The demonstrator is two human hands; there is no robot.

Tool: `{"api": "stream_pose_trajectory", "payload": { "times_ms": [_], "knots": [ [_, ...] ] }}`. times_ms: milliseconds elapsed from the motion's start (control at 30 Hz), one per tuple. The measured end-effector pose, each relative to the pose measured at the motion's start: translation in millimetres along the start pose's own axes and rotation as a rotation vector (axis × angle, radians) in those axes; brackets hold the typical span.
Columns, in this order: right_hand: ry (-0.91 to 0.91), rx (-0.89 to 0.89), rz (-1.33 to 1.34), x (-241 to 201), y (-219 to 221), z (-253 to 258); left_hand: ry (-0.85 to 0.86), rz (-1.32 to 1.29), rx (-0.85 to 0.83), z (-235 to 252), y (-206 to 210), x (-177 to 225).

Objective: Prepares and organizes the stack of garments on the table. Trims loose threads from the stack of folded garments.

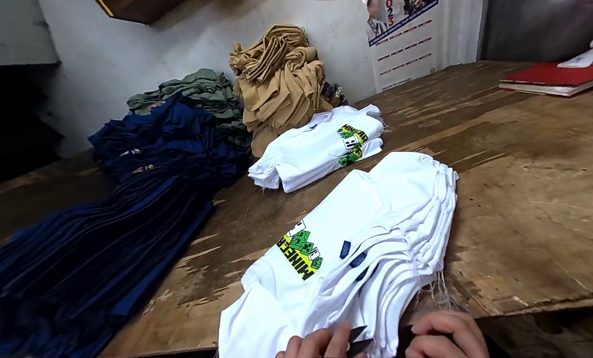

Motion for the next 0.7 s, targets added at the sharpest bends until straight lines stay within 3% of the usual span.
{"api": "stream_pose_trajectory", "payload": {
  "times_ms": [267, 433, 533, 633, 700],
  "knots": [
    [0.102, 0.007, -0.375, 16, 9, 24, -0.032, 0.043, -0.054, 10, 6, -2],
    [0.164, 0.072, -0.145, 31, 5, 37, -0.046, -0.104, -0.069, 10, 15, -14],
    [0.219, -0.178, 0.112, 35, 1, 38, -0.086, -0.219, -0.158, 7, 23, -22],
    [0.137, -0.510, 0.137, 29, 2, 31, -0.178, -0.193, -0.024, 7, 19, -45],
    [0.125, -0.516, 0.028, 31, -3, 28, -0.210, -0.116, 0.067, 13, 19, -61]
  ]
}}
Point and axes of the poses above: each hand's wrist, its own z-axis towards the middle knuckle, its own y-axis out of the palm, x = y × z, the point moved 9 cm from there along z, towards the middle knuckle, and after that the axes turned 10 degrees about y, right-handed, at the moved point
